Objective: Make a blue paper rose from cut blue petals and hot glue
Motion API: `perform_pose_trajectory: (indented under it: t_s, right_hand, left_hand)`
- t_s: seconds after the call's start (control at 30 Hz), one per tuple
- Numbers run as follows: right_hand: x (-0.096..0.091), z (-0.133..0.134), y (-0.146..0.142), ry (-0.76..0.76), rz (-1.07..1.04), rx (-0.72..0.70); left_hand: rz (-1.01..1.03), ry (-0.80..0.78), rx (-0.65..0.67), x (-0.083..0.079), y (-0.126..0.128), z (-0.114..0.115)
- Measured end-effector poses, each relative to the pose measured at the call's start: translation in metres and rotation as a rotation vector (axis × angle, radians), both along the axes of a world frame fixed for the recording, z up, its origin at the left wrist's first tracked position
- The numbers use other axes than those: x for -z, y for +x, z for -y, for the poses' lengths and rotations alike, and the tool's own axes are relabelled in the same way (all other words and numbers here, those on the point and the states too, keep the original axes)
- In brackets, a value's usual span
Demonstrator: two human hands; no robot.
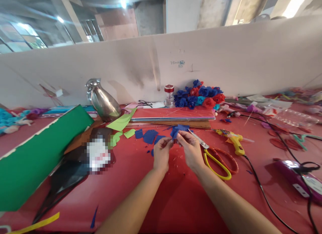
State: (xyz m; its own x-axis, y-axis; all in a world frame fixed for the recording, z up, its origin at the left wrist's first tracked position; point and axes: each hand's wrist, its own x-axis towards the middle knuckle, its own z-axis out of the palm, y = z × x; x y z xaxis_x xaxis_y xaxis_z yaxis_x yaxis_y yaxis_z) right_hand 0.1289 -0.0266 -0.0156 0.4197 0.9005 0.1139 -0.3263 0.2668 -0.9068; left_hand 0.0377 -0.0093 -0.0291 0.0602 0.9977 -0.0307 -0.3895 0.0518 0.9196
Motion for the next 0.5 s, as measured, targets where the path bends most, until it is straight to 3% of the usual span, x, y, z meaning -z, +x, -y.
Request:
perform_pose_trajectory:
  t_s: [0.23,0.5]
  right_hand:
    - [0.002,-0.001,0.002,-0.02,0.013,0.0]
    - [0.009,-0.001,-0.001,-0.014,0.166,-0.029]
  left_hand:
    - [0.075,-0.039,-0.007,0.004,0.0,-0.003]
    - [0.001,0.008,-0.012,0.0,0.0,-0.002]
